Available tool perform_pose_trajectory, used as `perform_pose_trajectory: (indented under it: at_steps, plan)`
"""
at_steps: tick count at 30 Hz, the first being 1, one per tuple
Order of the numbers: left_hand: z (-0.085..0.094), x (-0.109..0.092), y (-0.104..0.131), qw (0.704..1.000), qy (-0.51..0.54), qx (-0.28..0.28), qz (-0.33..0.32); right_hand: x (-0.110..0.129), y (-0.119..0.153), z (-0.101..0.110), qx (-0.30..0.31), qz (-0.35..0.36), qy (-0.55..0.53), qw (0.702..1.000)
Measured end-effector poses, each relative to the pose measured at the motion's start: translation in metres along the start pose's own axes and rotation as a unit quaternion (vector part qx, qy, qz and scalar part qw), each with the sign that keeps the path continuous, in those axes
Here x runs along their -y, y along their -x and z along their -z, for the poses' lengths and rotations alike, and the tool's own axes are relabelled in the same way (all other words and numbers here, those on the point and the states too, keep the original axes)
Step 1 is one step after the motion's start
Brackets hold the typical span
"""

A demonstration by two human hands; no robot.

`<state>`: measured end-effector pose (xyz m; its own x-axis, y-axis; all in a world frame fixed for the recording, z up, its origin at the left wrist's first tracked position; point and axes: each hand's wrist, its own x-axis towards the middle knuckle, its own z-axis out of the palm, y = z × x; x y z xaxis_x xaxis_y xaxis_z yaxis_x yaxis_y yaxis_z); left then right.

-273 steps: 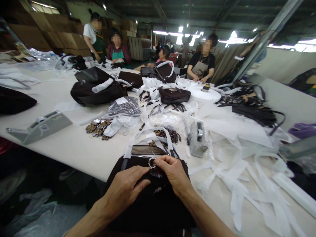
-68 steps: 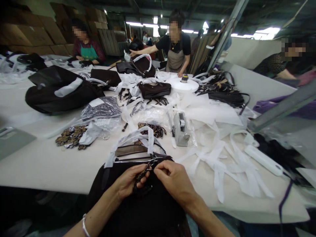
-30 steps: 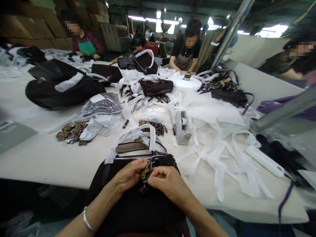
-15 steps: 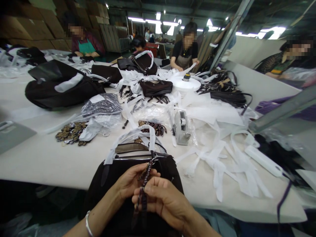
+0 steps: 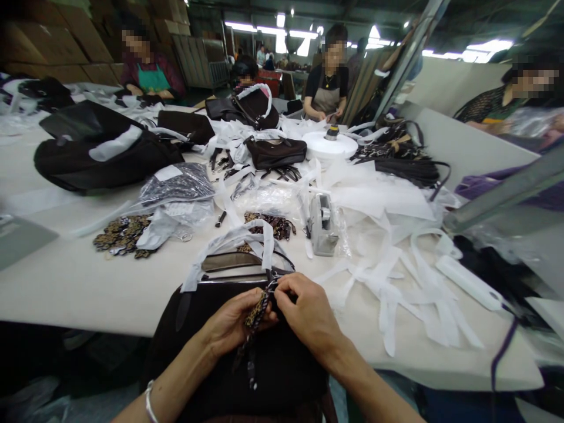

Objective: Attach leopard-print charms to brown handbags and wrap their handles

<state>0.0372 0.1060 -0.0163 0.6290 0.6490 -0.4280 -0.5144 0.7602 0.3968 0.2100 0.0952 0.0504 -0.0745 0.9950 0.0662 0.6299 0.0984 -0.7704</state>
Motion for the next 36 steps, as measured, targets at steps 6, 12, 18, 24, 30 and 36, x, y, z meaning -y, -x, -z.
perform_pose_trajectory:
  at_steps: [6, 12, 18, 24, 30, 36]
  plan:
    - [0.002, 0.001, -0.001, 1.0, -0.016, 0.014, -0.021, -0.005, -0.005, 0.0, 0.01, 0.015, 0.035, 0.999]
    - [0.001, 0.001, -0.001, 0.998, -0.05, -0.002, -0.029, -0.004, -0.012, 0.0, 0.037, 0.016, 0.067, 0.997]
    - [-0.003, -0.001, -0.001, 0.995, -0.086, -0.027, -0.037, -0.004, -0.019, 0.002, 0.058, 0.005, 0.061, 0.996]
    - [-0.005, -0.002, -0.003, 0.974, -0.196, -0.072, -0.093, -0.003, -0.025, 0.004, 0.087, -0.012, 0.058, 0.994]
    - [-0.003, -0.005, -0.007, 0.943, -0.285, -0.113, -0.133, -0.006, -0.032, 0.006, 0.115, -0.006, 0.051, 0.992]
    - [0.0, -0.01, -0.011, 0.948, -0.264, -0.111, -0.142, -0.015, -0.041, 0.003, 0.132, 0.007, 0.053, 0.99]
